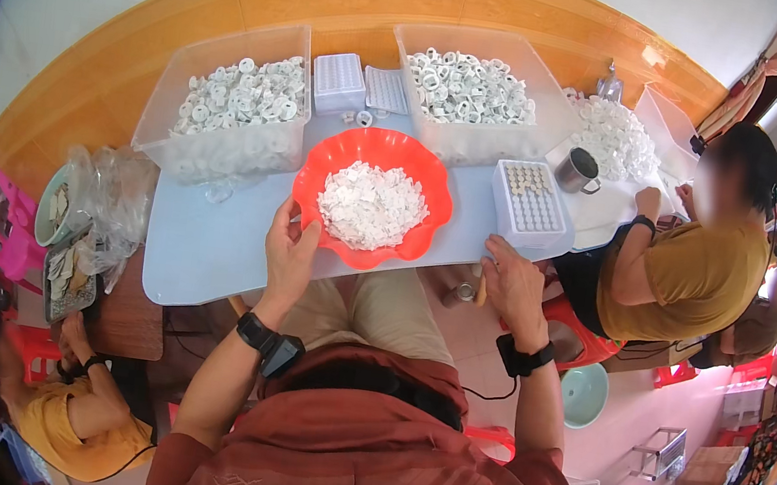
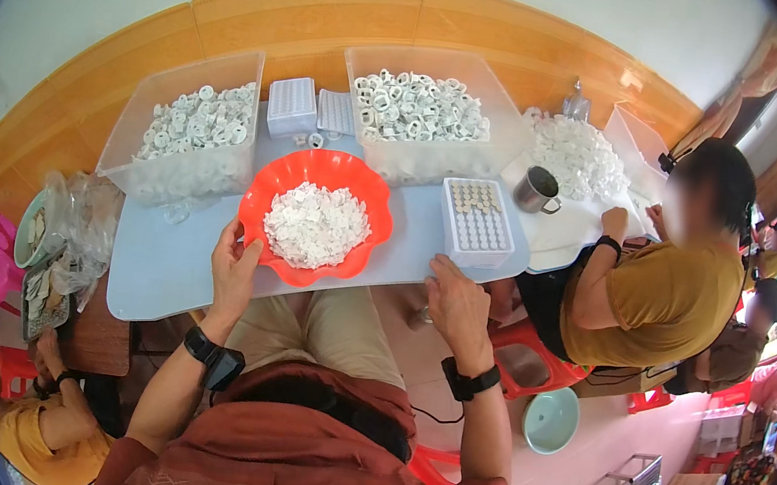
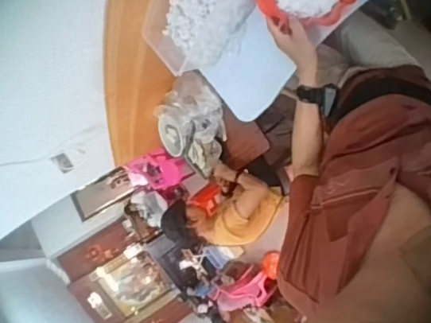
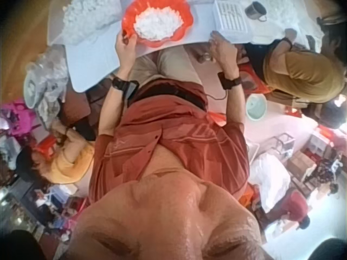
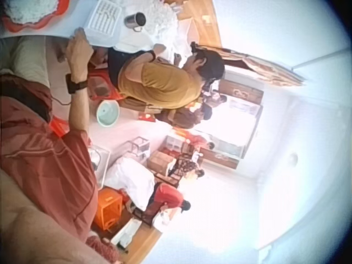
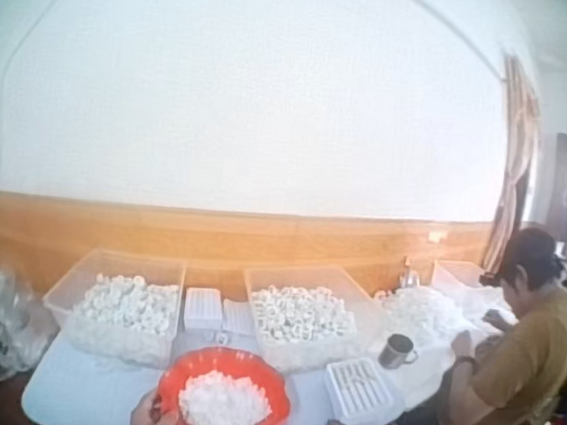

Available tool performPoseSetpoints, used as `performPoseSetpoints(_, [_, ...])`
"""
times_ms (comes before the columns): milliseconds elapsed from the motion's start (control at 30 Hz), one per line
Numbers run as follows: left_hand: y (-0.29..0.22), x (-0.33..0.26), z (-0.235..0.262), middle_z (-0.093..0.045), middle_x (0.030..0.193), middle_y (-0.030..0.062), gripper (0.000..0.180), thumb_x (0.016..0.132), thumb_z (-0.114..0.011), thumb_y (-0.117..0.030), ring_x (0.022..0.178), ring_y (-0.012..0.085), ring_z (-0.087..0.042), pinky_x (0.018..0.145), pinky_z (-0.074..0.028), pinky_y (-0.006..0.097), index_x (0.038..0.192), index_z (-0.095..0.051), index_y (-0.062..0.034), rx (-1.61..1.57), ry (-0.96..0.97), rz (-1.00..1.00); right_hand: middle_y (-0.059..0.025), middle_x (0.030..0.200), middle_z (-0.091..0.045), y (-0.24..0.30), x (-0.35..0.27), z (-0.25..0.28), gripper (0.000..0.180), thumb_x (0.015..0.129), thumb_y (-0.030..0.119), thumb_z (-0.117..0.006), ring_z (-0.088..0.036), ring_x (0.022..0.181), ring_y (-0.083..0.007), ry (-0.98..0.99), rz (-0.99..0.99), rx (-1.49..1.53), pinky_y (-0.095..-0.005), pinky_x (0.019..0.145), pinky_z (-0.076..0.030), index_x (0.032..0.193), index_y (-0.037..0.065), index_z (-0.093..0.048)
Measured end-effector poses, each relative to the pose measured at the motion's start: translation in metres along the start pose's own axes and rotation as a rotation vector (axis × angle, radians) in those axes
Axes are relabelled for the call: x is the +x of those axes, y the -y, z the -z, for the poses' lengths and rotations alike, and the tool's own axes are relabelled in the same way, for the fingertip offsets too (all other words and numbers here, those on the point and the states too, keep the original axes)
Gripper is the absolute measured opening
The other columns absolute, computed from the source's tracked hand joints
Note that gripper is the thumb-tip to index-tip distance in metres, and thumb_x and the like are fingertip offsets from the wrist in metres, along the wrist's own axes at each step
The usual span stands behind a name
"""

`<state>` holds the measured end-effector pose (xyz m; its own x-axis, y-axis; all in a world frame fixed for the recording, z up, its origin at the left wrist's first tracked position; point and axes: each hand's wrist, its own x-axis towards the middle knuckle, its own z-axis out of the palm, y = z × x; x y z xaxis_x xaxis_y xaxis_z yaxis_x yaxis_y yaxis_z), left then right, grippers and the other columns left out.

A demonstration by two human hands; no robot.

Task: Assembling small black circular components into white plastic frames at a workbench.

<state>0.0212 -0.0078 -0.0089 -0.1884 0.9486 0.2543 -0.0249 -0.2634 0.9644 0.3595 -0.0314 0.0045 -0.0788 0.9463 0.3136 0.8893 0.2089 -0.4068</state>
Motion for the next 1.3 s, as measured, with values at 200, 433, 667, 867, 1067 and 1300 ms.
performPoseSetpoints(200, [-0.003,-0.001,0.0,-0.053,0.134,0.0169,0.053,0.095,-0.058,-0.009,0.106,0.0173,-0.061,0.093,-0.05,0.031,0.143,-0.041,0.0063,0.02,-0.001,0.008,-0.0098,0.125,-0.065,-0.005,-0.003,-0.001,0.028,0.088,0.015,-0.062,-0.067,0.092,-0.0398,-0.03,0.019,0.014,-0.047,0.078,-0.055,0.115,0.007,-0.065])
performPoseSetpoints(433, [-0.005,-0.002,-0.003,-0.055,0.133,0.0169,0.053,0.095,-0.059,-0.009,0.104,0.0169,-0.062,0.092,-0.05,0.03,0.142,-0.042,0.0066,0.011,-0.006,0.005,-0.0097,0.125,-0.065,-0.007,-0.006,0.007,0.03,0.088,0.017,-0.062,-0.067,0.093,-0.0393,0.006,-0.02,-0.044,-0.0467,0.076,-0.055,0.117,0.007,-0.063])
performPoseSetpoints(667, [0.001,0.0,0.001,-0.055,0.134,0.0162,0.053,0.095,-0.058,-0.009,0.105,0.0171,-0.062,0.093,-0.05,0.031,0.142,-0.041,0.0066,0.017,-0.003,0.005,-0.0135,0.125,-0.064,-0.012,-0.015,0.011,0.033,0.087,0.015,-0.064,-0.066,0.096,-0.0388,-0.039,0.026,-0.03,-0.0463,0.076,-0.055,0.119,0.006,-0.062])
performPoseSetpoints(867, [0.001,-0.001,0.001,-0.053,0.136,0.016,0.053,0.095,-0.059,-0.009,0.107,0.0169,-0.061,0.093,-0.05,0.032,0.143,-0.041,0.0057,-0.02,0.0,0.0,-0.0168,0.116,-0.068,0.019,-0.019,0.033,0.03,0.084,0.01,-0.069,-0.067,0.092,-0.0371,0.057,0.013,0.226,-0.042,0.075,-0.055,0.112,0.001,-0.066])
performPoseSetpoints(1067, [0.002,0.0,0.003,-0.054,0.135,0.0159,0.053,0.095,-0.06,-0.007,0.106,0.0166,-0.062,0.091,-0.052,0.031,0.143,-0.041,0.0054,-0.014,-0.002,0.003,-0.0176,0.107,-0.07,0.076,0.009,0.078,0.026,0.085,0.006,-0.071,-0.069,0.081,-0.0265,0.02,-0.008,0.477,-0.0344,0.073,-0.055,0.11,-0.001,-0.067])
performPoseSetpoints(1300, [-0.003,-0.001,0.005,-0.055,0.133,0.0155,0.055,0.094,-0.06,-0.005,0.107,0.0168,-0.061,0.091,-0.052,0.031,0.144,-0.04,0.0056,-0.014,-0.004,0.048,-0.0189,0.095,-0.071,0.108,0.117,0.097,0.03,0.082,0.013,-0.073,-0.069,0.082,-0.0296,-0.053,0.148,0.263,-0.0371,0.072,-0.054,0.109,0.001,-0.07])
